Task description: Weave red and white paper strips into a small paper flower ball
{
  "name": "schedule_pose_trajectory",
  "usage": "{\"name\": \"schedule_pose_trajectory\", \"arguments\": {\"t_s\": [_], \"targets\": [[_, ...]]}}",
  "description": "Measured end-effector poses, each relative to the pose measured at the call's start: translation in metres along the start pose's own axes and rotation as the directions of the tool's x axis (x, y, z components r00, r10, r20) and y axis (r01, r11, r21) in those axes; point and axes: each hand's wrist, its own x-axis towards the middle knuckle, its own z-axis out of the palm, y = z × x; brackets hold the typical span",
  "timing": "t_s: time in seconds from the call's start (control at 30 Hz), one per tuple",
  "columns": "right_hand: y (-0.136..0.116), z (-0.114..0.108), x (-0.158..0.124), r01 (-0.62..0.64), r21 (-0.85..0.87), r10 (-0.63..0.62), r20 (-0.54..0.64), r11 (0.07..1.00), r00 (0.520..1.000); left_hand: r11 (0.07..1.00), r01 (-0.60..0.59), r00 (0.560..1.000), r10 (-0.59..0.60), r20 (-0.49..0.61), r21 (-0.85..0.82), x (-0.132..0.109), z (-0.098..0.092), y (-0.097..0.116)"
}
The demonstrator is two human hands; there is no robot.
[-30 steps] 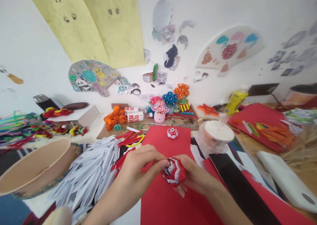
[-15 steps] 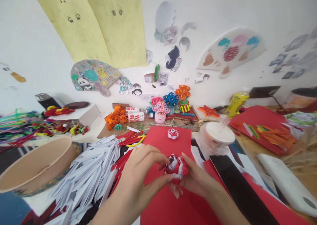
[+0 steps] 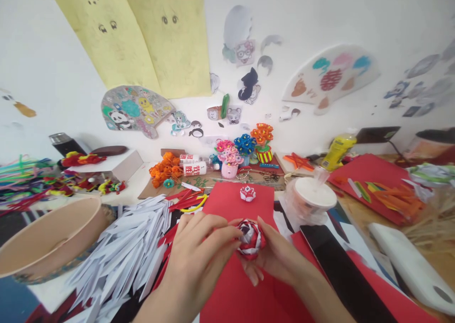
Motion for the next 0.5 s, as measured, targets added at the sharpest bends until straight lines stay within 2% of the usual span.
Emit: {"name": "schedule_pose_trajectory", "arguments": {"t_s": [0.17,0.27,0.4,0.5], "targets": [[0.003,0.0,0.002,-0.02,-0.063,0.018,-0.023,0.998,1.0,0.993,-0.047,0.989,0.032,0.141,0.109,0.006,-0.008,0.001],[0.002,0.001,0.002,0.0,-0.066,-0.001,-0.011,0.998,1.0,0.995,-0.044,0.974,0.022,0.224,0.093,0.014,-0.015,0.002],[0.001,0.0,0.001,0.063,-0.056,-0.059,0.066,0.996,0.996,0.998,0.026,0.948,-0.043,0.315,0.06,0.02,-0.019,0.0],[0.001,-0.001,0.0,0.095,-0.121,-0.089,0.059,0.988,0.994,0.995,0.091,0.934,-0.102,0.343,0.047,0.023,-0.019,-0.001]]}}
